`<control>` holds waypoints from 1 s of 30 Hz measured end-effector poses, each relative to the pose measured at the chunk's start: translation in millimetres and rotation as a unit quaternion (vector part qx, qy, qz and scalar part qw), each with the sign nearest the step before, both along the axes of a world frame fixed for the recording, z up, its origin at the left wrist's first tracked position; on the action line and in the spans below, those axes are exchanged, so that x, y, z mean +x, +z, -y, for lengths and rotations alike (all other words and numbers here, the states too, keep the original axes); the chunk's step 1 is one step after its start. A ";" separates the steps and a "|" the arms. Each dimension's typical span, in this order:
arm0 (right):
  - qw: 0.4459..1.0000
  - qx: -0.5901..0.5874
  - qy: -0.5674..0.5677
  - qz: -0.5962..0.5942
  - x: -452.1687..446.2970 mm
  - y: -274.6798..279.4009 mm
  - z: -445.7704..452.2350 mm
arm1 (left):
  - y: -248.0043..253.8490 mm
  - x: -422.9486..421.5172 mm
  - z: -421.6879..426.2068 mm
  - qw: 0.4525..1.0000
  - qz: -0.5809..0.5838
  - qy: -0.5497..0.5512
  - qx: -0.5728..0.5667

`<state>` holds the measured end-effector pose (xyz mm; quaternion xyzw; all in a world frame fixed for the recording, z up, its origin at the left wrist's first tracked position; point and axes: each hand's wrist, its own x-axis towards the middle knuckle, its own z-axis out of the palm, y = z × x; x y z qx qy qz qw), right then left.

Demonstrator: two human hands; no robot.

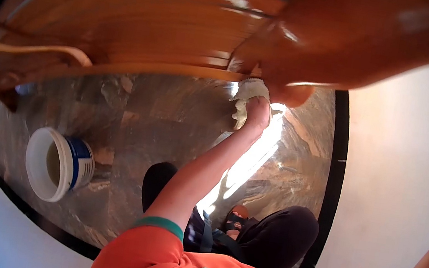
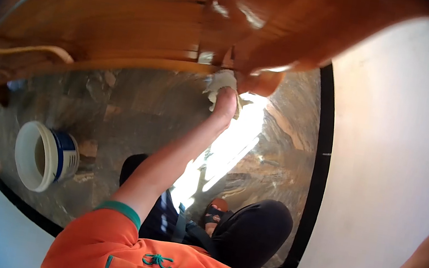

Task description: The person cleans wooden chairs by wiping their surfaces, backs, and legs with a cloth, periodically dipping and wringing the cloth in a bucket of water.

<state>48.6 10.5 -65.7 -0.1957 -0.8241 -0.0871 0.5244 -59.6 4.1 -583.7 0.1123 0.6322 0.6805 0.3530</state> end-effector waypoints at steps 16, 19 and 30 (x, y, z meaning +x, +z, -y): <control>0.996 0.005 0.050 -0.068 49.6 -150.7 19.5 | 129.1 -39.2 103.0 0.875 -0.411 -0.248 -0.058; 0.897 -0.438 0.049 -0.034 56.4 -272.8 53.3 | 140.4 -25.5 117.0 0.801 -0.507 -0.309 -0.075; 0.375 -0.760 0.439 -0.299 56.0 -332.1 63.7 | 304.6 12.3 149.9 0.656 -0.572 -0.491 0.048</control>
